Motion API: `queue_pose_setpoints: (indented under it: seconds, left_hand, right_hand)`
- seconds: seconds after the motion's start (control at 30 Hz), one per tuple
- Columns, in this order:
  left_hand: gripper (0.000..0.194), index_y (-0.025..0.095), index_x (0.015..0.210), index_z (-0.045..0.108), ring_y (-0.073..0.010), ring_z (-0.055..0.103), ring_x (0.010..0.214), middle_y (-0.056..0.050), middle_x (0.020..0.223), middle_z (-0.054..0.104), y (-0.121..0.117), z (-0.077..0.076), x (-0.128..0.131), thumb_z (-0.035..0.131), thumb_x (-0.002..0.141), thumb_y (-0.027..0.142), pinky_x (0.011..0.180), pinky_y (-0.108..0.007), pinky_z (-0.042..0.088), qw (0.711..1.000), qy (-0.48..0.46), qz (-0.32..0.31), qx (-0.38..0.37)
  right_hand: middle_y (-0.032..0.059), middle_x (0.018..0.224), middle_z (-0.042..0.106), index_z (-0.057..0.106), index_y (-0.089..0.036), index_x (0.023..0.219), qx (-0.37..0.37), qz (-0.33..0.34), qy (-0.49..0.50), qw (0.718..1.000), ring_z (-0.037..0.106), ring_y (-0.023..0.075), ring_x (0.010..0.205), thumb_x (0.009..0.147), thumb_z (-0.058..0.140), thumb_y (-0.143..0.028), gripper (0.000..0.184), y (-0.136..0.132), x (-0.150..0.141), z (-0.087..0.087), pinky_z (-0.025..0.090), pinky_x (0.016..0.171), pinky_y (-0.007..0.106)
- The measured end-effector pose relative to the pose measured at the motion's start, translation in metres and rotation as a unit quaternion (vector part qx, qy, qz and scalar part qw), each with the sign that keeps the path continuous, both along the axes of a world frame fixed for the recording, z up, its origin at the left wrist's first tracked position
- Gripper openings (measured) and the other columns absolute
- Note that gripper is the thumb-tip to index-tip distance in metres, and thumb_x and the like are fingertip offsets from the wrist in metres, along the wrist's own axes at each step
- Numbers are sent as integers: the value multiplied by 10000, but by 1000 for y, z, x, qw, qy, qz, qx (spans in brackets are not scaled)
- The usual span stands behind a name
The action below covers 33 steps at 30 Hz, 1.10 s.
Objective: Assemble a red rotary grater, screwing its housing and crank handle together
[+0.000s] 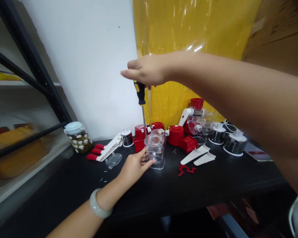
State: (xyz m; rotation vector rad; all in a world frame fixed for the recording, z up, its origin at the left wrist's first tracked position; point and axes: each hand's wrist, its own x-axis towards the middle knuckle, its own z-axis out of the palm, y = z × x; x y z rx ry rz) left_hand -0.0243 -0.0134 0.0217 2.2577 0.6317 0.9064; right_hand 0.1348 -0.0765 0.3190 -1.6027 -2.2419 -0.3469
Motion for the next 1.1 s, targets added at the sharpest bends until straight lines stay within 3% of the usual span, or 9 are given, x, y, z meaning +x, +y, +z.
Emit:
queue_pose_setpoints:
  seconds: [0.17,0.3,0.4,0.57,0.67,0.8,0.9,1.03,1.1]
  left_hand:
    - [438,191,1179,633,-240,746,919,-67,1017,773,-1,2,-1,708,806,406,800,-367,630,1000,7,-3,-8]
    - [421,178,1154,640,-247,743,930,-72,995,776,-1,2,0,708,800,396,812,-374,625,1000,6,0,-17]
    - [432,181,1164,637,-256,744,924,-68,980,777,0,1,0,704,799,403,810,-388,624,1000,4,1,-21]
    - [472,195,1227,607,-244,741,935,-55,991,772,2,-1,-1,693,814,407,829,-381,621,1000,13,-5,-23]
    - [469,206,1255,591,-219,740,939,-36,1004,768,3,-2,-2,683,830,381,833,-341,621,1000,17,-14,-22]
    - [463,216,1261,589,-217,741,932,-25,995,769,4,-3,-2,679,836,377,822,-330,624,1000,20,-10,-9]
    - [449,214,1237,603,-227,744,914,-29,983,770,4,-4,-2,681,833,395,809,-342,628,1000,20,-6,-5]
    - [454,212,1249,601,-221,737,948,-31,1016,766,3,-3,-2,679,832,373,837,-328,617,999,13,-17,-25]
    - [447,203,1252,600,-213,735,949,-35,1017,764,2,-1,-1,674,832,340,842,-318,611,999,8,-19,-35]
  right_hand:
    - [37,984,628,509,-203,1083,-71,51,75,993,645,118,757,921,455,-198,171,-3,2,0,561,565,232]
    - [-15,692,604,543,-220,954,2,58,-4,998,587,116,545,910,554,-420,205,-1,2,0,506,529,237]
    - [37,668,540,515,-185,711,94,27,-61,993,571,181,696,885,512,-573,425,2,0,-4,482,628,285]
    - [85,1128,593,539,-178,1076,-15,64,64,996,566,178,941,955,400,-301,222,5,4,-8,532,658,256]
    - [15,1060,628,488,-230,1228,-46,97,82,991,618,132,901,957,456,-284,278,2,9,-6,528,641,204]
    - [1,765,625,587,-158,927,48,79,13,996,614,108,650,915,560,-445,288,1,8,-9,468,612,228]
    - [47,755,595,554,-141,780,127,45,34,990,625,181,784,920,512,-533,418,7,7,-18,490,731,307]
    - [50,916,596,515,-152,1075,34,142,174,974,611,197,927,979,420,-292,195,16,17,-29,530,791,373]
    - [42,981,601,469,-178,1177,-31,212,227,950,615,177,944,950,456,-204,229,16,25,-31,542,783,353]
